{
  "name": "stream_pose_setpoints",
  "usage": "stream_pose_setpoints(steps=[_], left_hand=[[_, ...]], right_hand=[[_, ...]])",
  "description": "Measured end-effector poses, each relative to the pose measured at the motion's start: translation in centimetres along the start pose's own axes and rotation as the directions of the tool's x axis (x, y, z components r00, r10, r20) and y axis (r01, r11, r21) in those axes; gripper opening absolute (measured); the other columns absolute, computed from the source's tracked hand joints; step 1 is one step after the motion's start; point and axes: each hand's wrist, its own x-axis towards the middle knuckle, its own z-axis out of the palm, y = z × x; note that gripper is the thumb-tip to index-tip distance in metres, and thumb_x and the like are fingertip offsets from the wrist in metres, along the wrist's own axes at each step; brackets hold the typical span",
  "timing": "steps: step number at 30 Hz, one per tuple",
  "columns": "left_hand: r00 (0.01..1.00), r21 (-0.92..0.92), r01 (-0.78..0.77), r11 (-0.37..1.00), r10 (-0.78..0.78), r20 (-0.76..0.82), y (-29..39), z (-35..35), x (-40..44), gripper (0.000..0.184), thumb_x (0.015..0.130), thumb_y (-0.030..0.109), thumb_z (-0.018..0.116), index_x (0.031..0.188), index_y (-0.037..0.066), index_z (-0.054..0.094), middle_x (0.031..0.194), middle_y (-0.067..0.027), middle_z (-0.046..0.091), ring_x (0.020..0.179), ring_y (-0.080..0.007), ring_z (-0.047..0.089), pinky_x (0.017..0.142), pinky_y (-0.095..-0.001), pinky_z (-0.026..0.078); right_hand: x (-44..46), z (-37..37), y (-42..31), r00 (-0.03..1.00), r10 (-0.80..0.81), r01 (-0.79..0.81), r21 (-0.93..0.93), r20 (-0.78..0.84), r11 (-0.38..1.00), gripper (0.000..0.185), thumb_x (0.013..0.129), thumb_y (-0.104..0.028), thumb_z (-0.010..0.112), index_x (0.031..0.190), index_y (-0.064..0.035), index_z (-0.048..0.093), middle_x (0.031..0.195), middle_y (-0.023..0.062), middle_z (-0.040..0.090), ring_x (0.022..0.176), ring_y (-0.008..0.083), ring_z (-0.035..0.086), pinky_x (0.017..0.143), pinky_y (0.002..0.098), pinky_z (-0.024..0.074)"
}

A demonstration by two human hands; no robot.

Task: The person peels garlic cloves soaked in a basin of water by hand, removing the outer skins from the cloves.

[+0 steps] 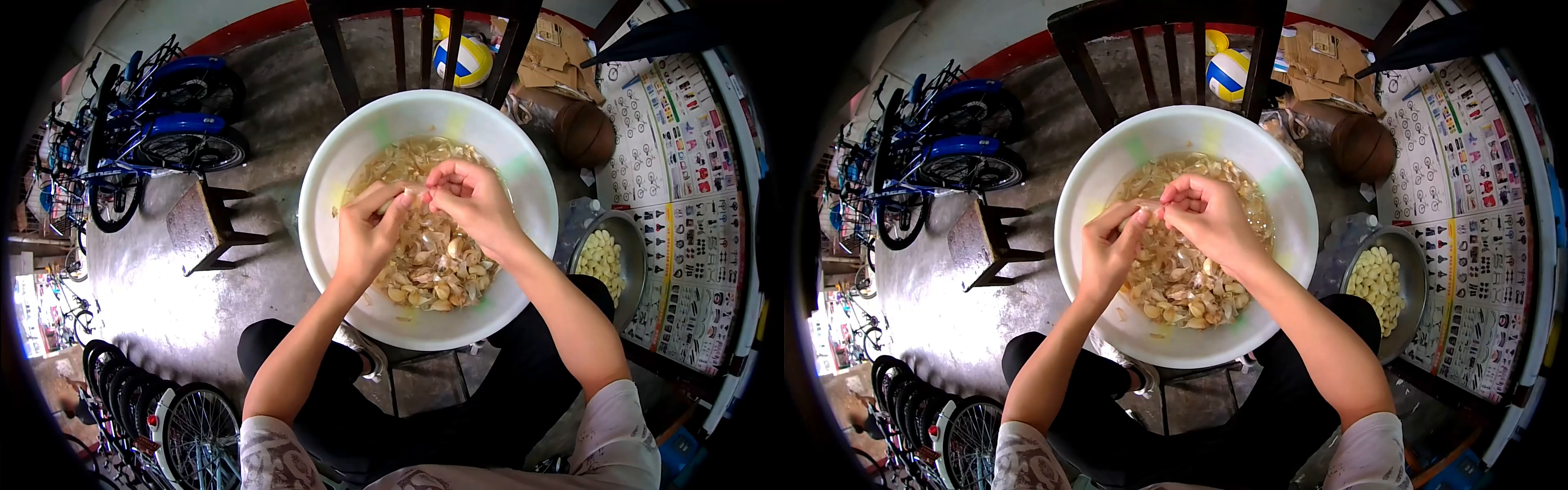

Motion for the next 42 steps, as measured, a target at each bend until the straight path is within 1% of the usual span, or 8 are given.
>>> stream_pose_setpoints(steps=[5, 15, 27, 32, 34, 35, 37, 42], left_hand=[[0.95, -0.395, 0.244, 0.886, -0.299, -0.083, -0.3, 0.7, -0.4, 0.022, 0.096, 0.017, 0.063, 0.109, 0.002, 0.071, 0.084, 0.0016, 0.062, 0.065, -0.0044, 0.047, 0.057, -0.021, 0.04], [0.923, -0.686, 0.265, 0.677, -0.385, -0.023, -1.2, 1.2, -0.6, 0.028, 0.1, 0.021, 0.056, 0.118, 0.0, 0.064, 0.065, 0.0068, 0.04, 0.058, -0.003, 0.032, 0.051, -0.0211, 0.025], [0.888, -0.921, 0.15, 0.359, -0.458, -0.033, -3.2, -1.3, 0.6, 0.029, 0.103, 0.023, 0.05, 0.124, 0.003, 0.053, 0.094, 0.0009, 0.049, 0.068, -0.003, 0.038, 0.062, -0.0174, 0.038], [0.888, -0.919, 0.171, 0.356, -0.46, -0.013, -3.3, -2.0, 1.6, 0.028, 0.103, 0.022, 0.049, 0.124, 0.004, 0.052, 0.094, 0.0009, 0.049, 0.069, -0.0033, 0.038, 0.063, -0.0175, 0.038], [0.897, -0.903, 0.266, 0.337, -0.429, 0.104, -3.8, -1.7, 1.6, 0.023, 0.104, 0.023, 0.047, 0.117, 0.005, 0.053, 0.093, 0.0002, 0.049, 0.068, -0.004, 0.037, 0.062, -0.0187, 0.037], [0.899, -0.903, 0.265, 0.339, -0.426, 0.104, -3.8, -1.6, 1.7, 0.023, 0.104, 0.023, 0.047, 0.117, 0.005, 0.053, 0.093, 0.0002, 0.049, 0.068, -0.004, 0.037, 0.062, -0.0187, 0.037], [0.888, -0.827, 0.375, 0.419, -0.418, 0.19, -3.7, -0.9, 1.5, 0.019, 0.105, 0.023, 0.046, 0.109, 0.006, 0.053, 0.092, 0.0, 0.049, 0.067, -0.0051, 0.035, 0.061, -0.02, 0.035], [0.85, -0.73, 0.482, 0.484, -0.461, 0.256, -3.8, -0.4, 1.6, 0.017, 0.105, 0.022, 0.045, 0.105, 0.006, 0.052, 0.09, -0.0001, 0.048, 0.066, -0.006, 0.034, 0.059, -0.0207, 0.033]], right_hand=[[0.0, 1.2, 0.5, 0.992, -0.088, 0.098, 0.11, -0.09, 0.989, 0.01, 0.087, 0.005, 0.058, 0.096, 0.0009, 0.059, 0.088, 0.004, 0.062, 0.081, 0.01, 0.062, 0.074, 0.0238, 0.0509], [0.3, 1.5, 1.1, 0.993, -0.101, 0.107, 0.085, -0.066, 0.991, 0.01, 0.086, 0.006, 0.058, 0.095, 0.0006, 0.059, 0.092, 0.0037, 0.062, 0.086, 0.011, 0.064, 0.075, 0.0238, 0.0515], [-0.1, 1.2, 1.5, 0.979, -0.204, 0.201, -0.182, 0.0, 0.963, 0.006, 0.081, 0.002, 0.063, 0.086, -0.0007, 0.06, 0.079, -0.001, 0.061, 0.071, 0.0034, 0.056, 0.061, 0.0202, 0.0459], [1.0, -1.6, -0.3, 0.958, 0.145, -0.085, -0.236, 0.248, 0.968, 0.016, 0.087, 0.002, 0.061, 0.101, -0.002, 0.066, 0.098, 0.0032, 0.064, 0.085, 0.0117, 0.064, 0.075, 0.0263, 0.0525], [1.5, -3.4, 2.0, 0.965, 0.051, 0.082, -0.48, 0.259, 0.874, 0.024, 0.088, 0.001, 0.06, 0.111, -0.0032, 0.067, 0.111, 0.0076, 0.062, 0.088, 0.0164, 0.067, 0.076, 0.0288, 0.0541], [1.4, -4.0, 3.1, 0.977, 0.064, 0.139, -0.83, 0.205, 0.541, 0.024, 0.086, 0.001, 0.061, 0.108, -0.0033, 0.069, 0.113, 0.0103, 0.063, 0.086, 0.0205, 0.068, 0.076, 0.032, 0.0555], [1.3, -4.1, 3.7, 0.96, -0.042, 0.281, -0.943, 0.278, 0.18, 0.029, 0.08, 0.004, 0.062, 0.107, -0.0045, 0.07, 0.108, 0.0132, 0.065, 0.083, 0.0265, 0.068, 0.075, 0.0378, 0.0572], [2.7, -2.8, 1.2, 0.995, 0.018, 0.047, -0.645, 0.095, 0.763, 0.031, 0.078, 0.004, 0.063, 0.107, -0.0072, 0.07, 0.091, 0.0093, 0.065, 0.089, 0.024, 0.067, 0.077, 0.0367, 0.0554]])
